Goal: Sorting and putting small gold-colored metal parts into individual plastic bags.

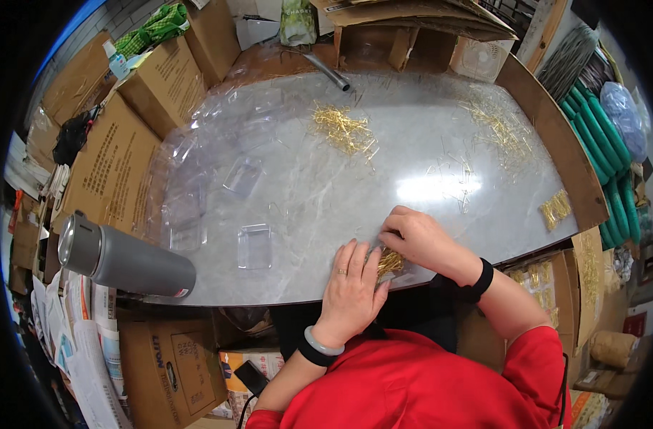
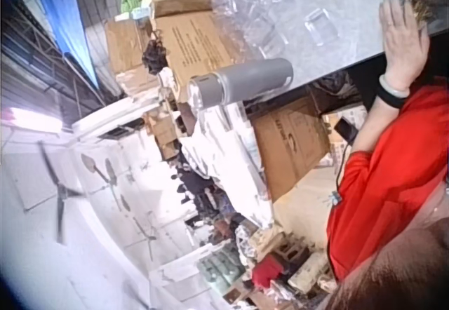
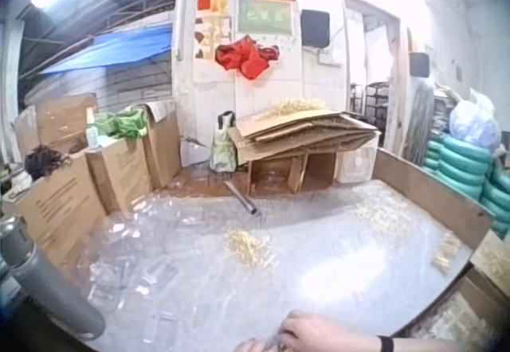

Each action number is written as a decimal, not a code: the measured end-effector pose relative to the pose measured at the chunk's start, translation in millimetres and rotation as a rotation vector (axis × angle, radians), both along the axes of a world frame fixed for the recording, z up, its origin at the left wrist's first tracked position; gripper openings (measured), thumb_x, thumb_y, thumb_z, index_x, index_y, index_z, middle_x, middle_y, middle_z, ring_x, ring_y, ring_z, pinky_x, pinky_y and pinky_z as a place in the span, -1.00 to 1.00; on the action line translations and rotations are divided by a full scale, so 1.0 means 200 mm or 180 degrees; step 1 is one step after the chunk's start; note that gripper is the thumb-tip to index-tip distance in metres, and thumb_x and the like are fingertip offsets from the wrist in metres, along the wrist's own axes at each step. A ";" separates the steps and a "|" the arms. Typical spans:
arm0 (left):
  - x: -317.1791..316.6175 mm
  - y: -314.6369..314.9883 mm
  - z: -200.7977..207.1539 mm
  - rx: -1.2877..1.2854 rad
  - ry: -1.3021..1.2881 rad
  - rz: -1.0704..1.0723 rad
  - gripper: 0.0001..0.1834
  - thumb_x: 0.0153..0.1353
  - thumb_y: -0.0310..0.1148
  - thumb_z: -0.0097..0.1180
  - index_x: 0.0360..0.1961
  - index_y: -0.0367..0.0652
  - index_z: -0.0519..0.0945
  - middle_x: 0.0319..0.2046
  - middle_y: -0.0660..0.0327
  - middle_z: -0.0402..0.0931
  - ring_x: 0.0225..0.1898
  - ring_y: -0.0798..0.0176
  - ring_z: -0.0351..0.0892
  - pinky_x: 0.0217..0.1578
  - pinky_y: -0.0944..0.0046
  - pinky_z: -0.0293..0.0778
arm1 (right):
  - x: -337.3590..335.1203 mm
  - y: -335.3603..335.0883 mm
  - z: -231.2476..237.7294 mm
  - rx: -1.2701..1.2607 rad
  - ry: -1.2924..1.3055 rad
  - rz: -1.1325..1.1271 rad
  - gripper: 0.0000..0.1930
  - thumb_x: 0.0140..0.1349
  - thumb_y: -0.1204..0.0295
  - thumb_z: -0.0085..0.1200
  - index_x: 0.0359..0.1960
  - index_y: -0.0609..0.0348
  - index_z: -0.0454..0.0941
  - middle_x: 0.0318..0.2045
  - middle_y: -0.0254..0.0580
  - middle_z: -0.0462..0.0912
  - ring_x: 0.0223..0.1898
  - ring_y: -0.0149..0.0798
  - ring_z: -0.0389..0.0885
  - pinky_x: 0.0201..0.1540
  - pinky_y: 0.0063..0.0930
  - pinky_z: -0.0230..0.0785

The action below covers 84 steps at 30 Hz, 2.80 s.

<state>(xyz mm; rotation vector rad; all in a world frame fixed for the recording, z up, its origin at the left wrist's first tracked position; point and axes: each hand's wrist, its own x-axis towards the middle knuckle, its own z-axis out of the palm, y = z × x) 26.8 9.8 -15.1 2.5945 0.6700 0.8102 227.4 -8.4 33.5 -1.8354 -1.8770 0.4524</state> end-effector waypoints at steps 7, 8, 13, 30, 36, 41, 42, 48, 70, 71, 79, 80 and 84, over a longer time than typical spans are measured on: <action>-0.03 0.00 -0.04 -0.0602 -0.0623 0.0166 -0.15 0.16 -0.26 0.36 0.37 -0.35 0.20 0.35 -0.16 0.19 0.35 -0.24 0.25 0.30 -0.04 0.31 | 0.04 -0.10 0.00 0.1004 -0.0145 0.0145 -0.92 0.16 0.48 0.18 -0.32 0.19 0.63 -0.19 -0.08 0.61 -0.17 0.00 0.62 -0.10 -0.16 0.49; -0.03 0.00 -0.03 -0.0925 -0.0757 0.0216 -0.11 0.16 -0.26 0.38 0.39 -0.35 0.17 0.36 -0.17 0.18 0.35 -0.24 0.26 0.30 -0.04 0.31 | 0.04 -0.12 0.02 0.1074 -0.0530 0.0440 -0.88 0.14 0.50 0.18 -0.27 0.16 0.63 -0.19 -0.11 0.61 -0.17 -0.03 0.62 -0.09 -0.17 0.47; -0.04 0.01 -0.01 -0.0733 -0.0580 0.0110 -0.16 0.18 -0.24 0.36 0.37 -0.35 0.21 0.38 -0.16 0.16 0.36 -0.24 0.25 0.30 -0.03 0.31 | -0.03 -0.22 0.01 0.1272 -0.0657 0.0286 -0.71 0.14 0.57 0.18 -0.06 0.16 0.61 -0.18 -0.14 0.64 -0.16 -0.07 0.61 -0.05 -0.21 0.42; 0.00 0.01 0.02 -0.0281 -0.0007 0.0115 -0.40 0.22 -0.30 0.28 0.23 -0.32 0.43 0.34 -0.17 0.23 0.37 -0.29 0.21 0.32 -0.11 0.25 | -0.16 -0.37 -0.13 0.0965 -0.0262 -0.0262 -0.36 0.33 0.27 0.17 0.37 0.31 0.27 0.39 0.06 0.33 0.45 0.15 0.22 0.48 0.14 -0.04; -0.02 0.03 0.00 -0.0243 -0.0011 0.0031 -0.26 0.21 -0.31 0.30 0.35 -0.37 0.29 0.38 -0.20 0.20 0.41 -0.29 0.17 0.33 -0.09 0.27 | -0.15 -0.35 -0.14 0.0599 -0.0486 0.0124 -0.34 0.34 0.16 0.16 0.35 0.31 0.30 0.37 0.17 0.32 0.44 0.19 0.21 0.47 0.15 -0.03; -0.03 0.04 -0.04 -0.0830 -0.0743 0.0077 0.11 0.05 -0.44 0.42 0.50 -0.32 -0.08 0.34 -0.20 0.27 0.34 -0.28 0.31 0.30 -0.05 0.32 | -0.23 -0.29 -0.14 0.1071 -0.0071 -0.0335 -0.33 0.23 0.11 0.25 0.25 0.32 0.39 0.31 0.21 0.37 0.35 0.23 0.31 0.42 0.20 0.05; -0.03 0.04 -0.04 -0.0830 -0.0743 0.0076 0.11 0.05 -0.44 0.42 0.50 -0.32 -0.08 0.34 -0.20 0.27 0.34 -0.28 0.31 0.30 -0.05 0.32 | -0.25 -0.25 -0.13 0.1095 -0.0113 -0.0449 -0.34 0.19 0.13 0.29 0.22 0.31 0.42 0.29 0.20 0.39 0.33 0.23 0.33 0.40 0.18 0.08; -0.04 0.03 -0.06 -0.1210 -0.0897 0.0055 0.16 0.05 -0.44 0.41 0.51 -0.32 -0.16 0.29 -0.20 0.33 0.27 -0.26 0.41 0.22 -0.03 0.40 | -0.31 -0.18 -0.16 0.1063 0.0000 -0.0786 -0.39 0.11 0.21 0.31 0.15 0.27 0.46 0.22 0.16 0.46 0.26 0.21 0.39 0.36 0.13 0.16; -0.10 0.02 0.07 -0.0834 -0.0554 0.0722 -0.87 0.33 -0.45 0.16 -0.22 -0.32 0.55 -0.01 -0.07 0.44 -0.05 -0.08 0.49 -0.04 0.09 0.45 | -0.30 -0.24 -0.20 0.1195 -0.0352 -0.0685 -0.48 0.24 0.21 0.22 0.18 0.21 0.51 0.24 0.06 0.44 0.22 0.26 0.38 0.32 0.14 0.22; -0.09 0.02 0.07 -0.0823 -0.0540 0.0741 -0.87 0.33 -0.45 0.16 -0.22 -0.32 0.55 -0.01 -0.07 0.44 -0.05 -0.08 0.49 -0.04 0.09 0.45 | -0.30 -0.24 -0.21 0.1201 -0.0331 -0.0670 -0.48 0.24 0.21 0.22 0.18 0.21 0.51 0.24 0.06 0.44 0.22 0.26 0.38 0.32 0.14 0.22; -0.07 0.02 0.06 -0.0807 -0.0363 0.0701 -0.84 0.26 -0.45 0.19 -0.28 -0.31 0.49 0.11 -0.18 0.38 0.11 -0.22 0.41 0.12 -0.06 0.35 | -0.29 -0.24 -0.21 0.1301 -0.0280 -0.0637 -0.47 0.21 0.20 0.23 0.17 0.20 0.52 0.24 0.05 0.46 0.22 0.23 0.39 0.32 0.17 0.21; -0.07 0.03 0.06 -0.0796 -0.0351 0.0702 -0.84 0.26 -0.45 0.19 -0.28 -0.31 0.49 0.11 -0.18 0.38 0.11 -0.22 0.41 0.12 -0.06 0.35 | -0.28 -0.25 -0.21 0.1309 -0.0266 -0.0640 -0.47 0.21 0.20 0.23 0.17 0.20 0.52 0.24 0.05 0.46 0.22 0.23 0.39 0.32 0.17 0.21; -0.09 0.04 0.05 -0.0972 -0.0377 0.0832 -0.85 0.29 -0.44 0.19 -0.26 -0.30 0.49 0.20 -0.20 0.35 0.17 -0.22 0.41 0.14 -0.04 0.37 | -0.28 -0.25 -0.21 0.1285 -0.0275 -0.0584 -0.47 0.21 0.19 0.23 0.17 0.18 0.52 0.24 0.03 0.46 0.23 0.21 0.38 0.33 0.17 0.19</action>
